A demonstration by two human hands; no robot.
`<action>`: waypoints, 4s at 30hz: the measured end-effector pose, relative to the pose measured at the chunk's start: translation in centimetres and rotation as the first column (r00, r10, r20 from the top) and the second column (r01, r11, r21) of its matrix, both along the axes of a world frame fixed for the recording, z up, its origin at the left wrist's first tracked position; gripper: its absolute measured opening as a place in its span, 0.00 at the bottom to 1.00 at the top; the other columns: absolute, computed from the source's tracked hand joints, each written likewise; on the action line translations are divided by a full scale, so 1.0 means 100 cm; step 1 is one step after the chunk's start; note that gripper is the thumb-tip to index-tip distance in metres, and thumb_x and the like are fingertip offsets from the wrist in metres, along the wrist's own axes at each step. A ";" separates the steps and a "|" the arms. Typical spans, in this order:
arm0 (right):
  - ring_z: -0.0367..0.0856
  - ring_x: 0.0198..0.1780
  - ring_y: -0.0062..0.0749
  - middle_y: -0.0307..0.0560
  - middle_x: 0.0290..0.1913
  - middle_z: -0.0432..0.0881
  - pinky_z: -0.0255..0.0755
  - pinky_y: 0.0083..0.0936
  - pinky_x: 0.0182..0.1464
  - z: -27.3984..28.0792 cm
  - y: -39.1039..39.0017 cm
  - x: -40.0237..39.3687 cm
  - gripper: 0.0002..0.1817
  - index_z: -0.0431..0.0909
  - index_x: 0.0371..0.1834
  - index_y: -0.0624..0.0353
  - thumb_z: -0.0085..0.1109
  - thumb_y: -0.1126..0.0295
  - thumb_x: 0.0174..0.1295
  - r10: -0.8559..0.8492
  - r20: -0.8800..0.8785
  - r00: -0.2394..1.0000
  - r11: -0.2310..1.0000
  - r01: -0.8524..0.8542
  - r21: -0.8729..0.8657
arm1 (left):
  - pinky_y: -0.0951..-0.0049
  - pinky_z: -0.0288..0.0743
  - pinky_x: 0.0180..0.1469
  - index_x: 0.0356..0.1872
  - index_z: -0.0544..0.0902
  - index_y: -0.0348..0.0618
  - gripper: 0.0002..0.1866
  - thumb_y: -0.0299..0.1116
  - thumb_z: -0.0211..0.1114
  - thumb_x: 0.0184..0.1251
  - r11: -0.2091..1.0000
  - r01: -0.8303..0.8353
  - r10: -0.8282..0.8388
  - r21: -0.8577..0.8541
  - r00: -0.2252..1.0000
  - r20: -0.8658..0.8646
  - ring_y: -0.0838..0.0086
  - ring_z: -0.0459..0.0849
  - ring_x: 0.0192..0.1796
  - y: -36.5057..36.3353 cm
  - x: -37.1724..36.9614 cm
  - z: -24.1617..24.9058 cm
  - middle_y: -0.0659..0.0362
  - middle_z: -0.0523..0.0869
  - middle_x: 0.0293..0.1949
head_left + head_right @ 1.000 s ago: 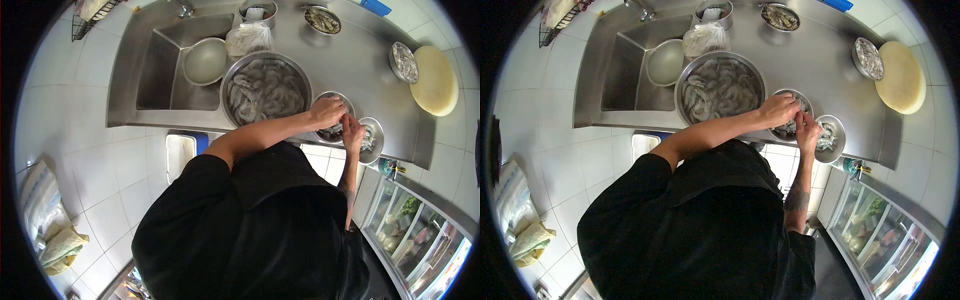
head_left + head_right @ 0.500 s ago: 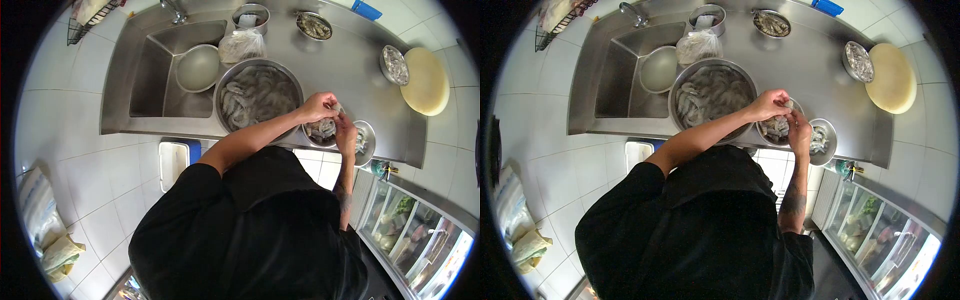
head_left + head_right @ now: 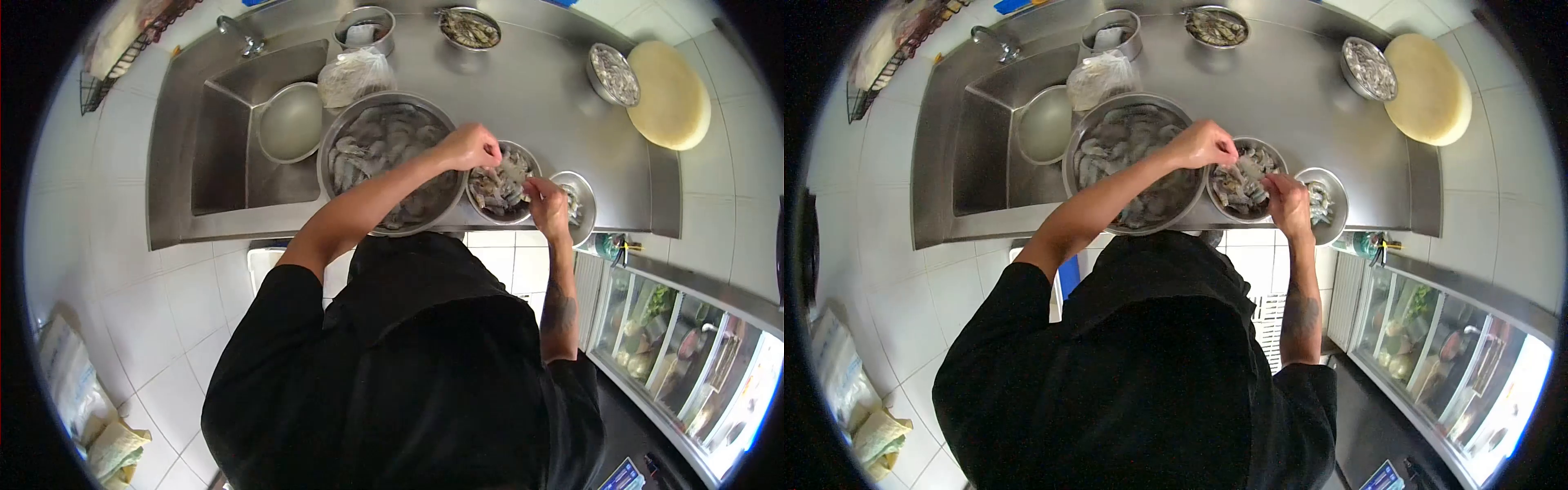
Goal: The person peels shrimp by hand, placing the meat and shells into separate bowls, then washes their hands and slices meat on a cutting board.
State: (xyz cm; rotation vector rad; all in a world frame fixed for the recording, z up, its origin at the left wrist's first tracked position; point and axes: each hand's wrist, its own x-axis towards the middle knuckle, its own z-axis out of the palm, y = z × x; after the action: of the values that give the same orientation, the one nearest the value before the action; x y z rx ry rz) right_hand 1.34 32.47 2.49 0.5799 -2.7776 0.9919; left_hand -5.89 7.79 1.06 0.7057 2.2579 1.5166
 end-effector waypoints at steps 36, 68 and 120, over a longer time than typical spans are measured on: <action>0.83 0.41 0.44 0.57 0.49 0.83 0.77 0.35 0.44 -0.010 0.015 0.000 0.24 0.79 0.58 0.64 0.67 0.60 0.64 -0.076 0.101 0.992 0.997 0.078 -0.025 | 0.75 0.83 0.39 0.41 0.82 0.34 0.07 0.25 0.69 0.67 0.951 0.061 -0.211 0.305 0.847 0.487 0.73 0.88 0.35 -0.029 0.002 0.003 0.56 0.87 0.33; 0.71 0.24 0.15 0.34 0.23 0.76 0.65 0.18 0.25 0.010 0.020 0.035 0.10 0.81 0.41 0.65 0.60 0.68 0.71 -0.144 0.618 0.773 0.670 0.536 -0.513 | 0.63 0.78 0.42 0.32 0.74 0.36 0.10 0.24 0.70 0.60 0.951 0.305 -0.306 -0.052 0.900 -0.309 0.57 0.86 0.39 0.039 0.046 0.041 0.48 0.84 0.36; 0.80 0.34 0.22 0.41 0.35 0.83 0.74 0.21 0.37 0.018 0.116 0.026 0.16 0.82 0.51 0.63 0.64 0.78 0.57 -0.087 0.494 0.865 0.886 0.295 -0.359 | 0.60 0.79 0.54 0.59 0.79 0.44 0.22 0.29 0.69 0.61 0.983 0.011 -0.106 -0.184 0.851 -0.514 0.58 0.85 0.54 0.005 0.029 0.015 0.49 0.80 0.60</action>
State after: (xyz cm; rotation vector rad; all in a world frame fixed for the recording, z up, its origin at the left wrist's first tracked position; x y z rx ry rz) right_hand 3.97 44.12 4.27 -0.0197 -2.7592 1.8195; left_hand -3.01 8.27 2.54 1.2442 2.6806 1.1724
